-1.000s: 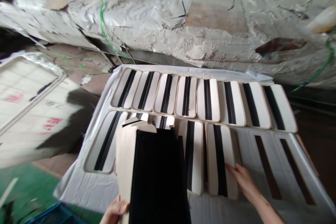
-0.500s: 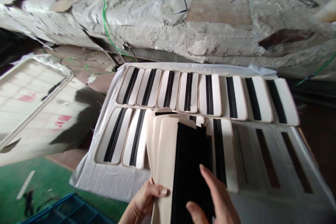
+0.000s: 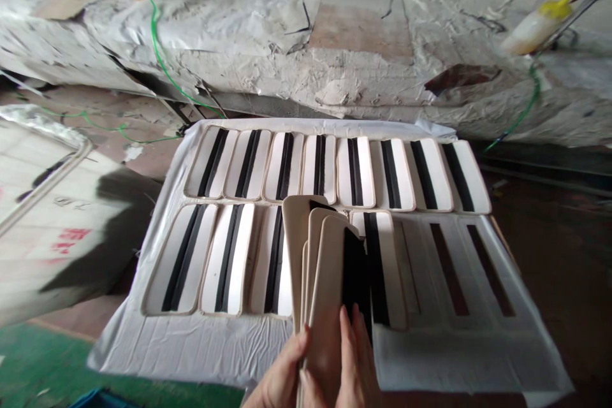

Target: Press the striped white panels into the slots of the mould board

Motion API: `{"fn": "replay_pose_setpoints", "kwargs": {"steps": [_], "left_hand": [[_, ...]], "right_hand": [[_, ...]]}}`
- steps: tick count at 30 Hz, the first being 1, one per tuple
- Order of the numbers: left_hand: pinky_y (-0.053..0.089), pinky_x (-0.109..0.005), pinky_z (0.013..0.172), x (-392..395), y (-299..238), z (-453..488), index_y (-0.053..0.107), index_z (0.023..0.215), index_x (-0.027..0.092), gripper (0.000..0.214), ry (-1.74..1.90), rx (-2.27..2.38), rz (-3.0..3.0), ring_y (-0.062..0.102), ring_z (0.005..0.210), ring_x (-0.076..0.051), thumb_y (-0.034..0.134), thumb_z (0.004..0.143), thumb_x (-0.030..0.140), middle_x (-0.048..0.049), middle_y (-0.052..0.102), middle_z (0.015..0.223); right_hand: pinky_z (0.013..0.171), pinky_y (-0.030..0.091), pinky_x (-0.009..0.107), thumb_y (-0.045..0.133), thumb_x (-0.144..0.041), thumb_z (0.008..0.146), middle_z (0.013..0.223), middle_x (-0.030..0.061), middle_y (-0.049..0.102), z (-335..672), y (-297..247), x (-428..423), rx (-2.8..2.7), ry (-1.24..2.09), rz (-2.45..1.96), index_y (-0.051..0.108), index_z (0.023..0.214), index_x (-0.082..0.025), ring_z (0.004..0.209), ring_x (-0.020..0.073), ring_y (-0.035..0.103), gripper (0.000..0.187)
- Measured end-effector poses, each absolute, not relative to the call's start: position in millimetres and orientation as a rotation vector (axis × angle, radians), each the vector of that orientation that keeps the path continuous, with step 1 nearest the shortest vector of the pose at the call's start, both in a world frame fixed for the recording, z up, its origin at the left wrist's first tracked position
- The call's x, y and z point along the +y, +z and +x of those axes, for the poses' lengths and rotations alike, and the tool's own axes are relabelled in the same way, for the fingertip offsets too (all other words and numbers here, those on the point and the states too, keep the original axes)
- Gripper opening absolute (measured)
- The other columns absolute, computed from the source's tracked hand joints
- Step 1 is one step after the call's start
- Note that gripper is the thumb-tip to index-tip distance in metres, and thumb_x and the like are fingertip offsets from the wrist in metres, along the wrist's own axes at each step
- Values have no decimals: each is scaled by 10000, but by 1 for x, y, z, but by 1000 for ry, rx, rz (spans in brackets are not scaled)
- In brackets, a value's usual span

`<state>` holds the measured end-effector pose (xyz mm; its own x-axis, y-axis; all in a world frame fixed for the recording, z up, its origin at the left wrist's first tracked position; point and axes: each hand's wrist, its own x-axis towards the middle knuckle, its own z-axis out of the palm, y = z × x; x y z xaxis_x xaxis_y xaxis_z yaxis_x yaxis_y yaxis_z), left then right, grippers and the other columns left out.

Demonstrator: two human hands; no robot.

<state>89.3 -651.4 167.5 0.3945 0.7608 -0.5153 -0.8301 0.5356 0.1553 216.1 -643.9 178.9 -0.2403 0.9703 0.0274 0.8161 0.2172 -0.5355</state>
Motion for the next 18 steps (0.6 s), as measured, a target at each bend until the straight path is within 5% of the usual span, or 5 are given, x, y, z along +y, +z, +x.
{"fn": "replay_pose_setpoints", "kwargs": {"steps": [3,7,12,18], "left_hand": [[137,-433,1226,-648,174,94,637,1287,129,533,1041,611,-22,412,1375,-309,676,859,443,-136,628,1289],[73,-407,1234,-648,173,101,609,1328,144,628,1043,625,35,244,1456,-308,649,851,551,-123,533,1411],[58,-358,1232,-658,164,106,600,1339,168,694,1005,627,-11,114,1494,-257,559,859,667,-77,494,1453],[116,-439,1226,-663,170,120,567,1368,173,724,1033,528,-100,262,1453,-317,653,805,620,-112,527,1413]], "right_hand": [[971,478,643,625,-587,768,1561,223,209,213,185,-644,-2139,609,-1747,127,1545,-111,1379,454,314,1038],[939,520,609,708,-616,691,1571,207,196,215,186,-648,-2138,551,-1859,145,1561,-131,1339,470,373,1144],[877,579,489,721,-473,778,1547,182,289,224,185,-652,-2153,410,-1815,204,1561,-174,1290,429,460,985],[850,600,433,702,-345,830,1548,162,299,232,184,-655,-2137,393,-1799,228,1555,-203,1276,403,484,878]]}}
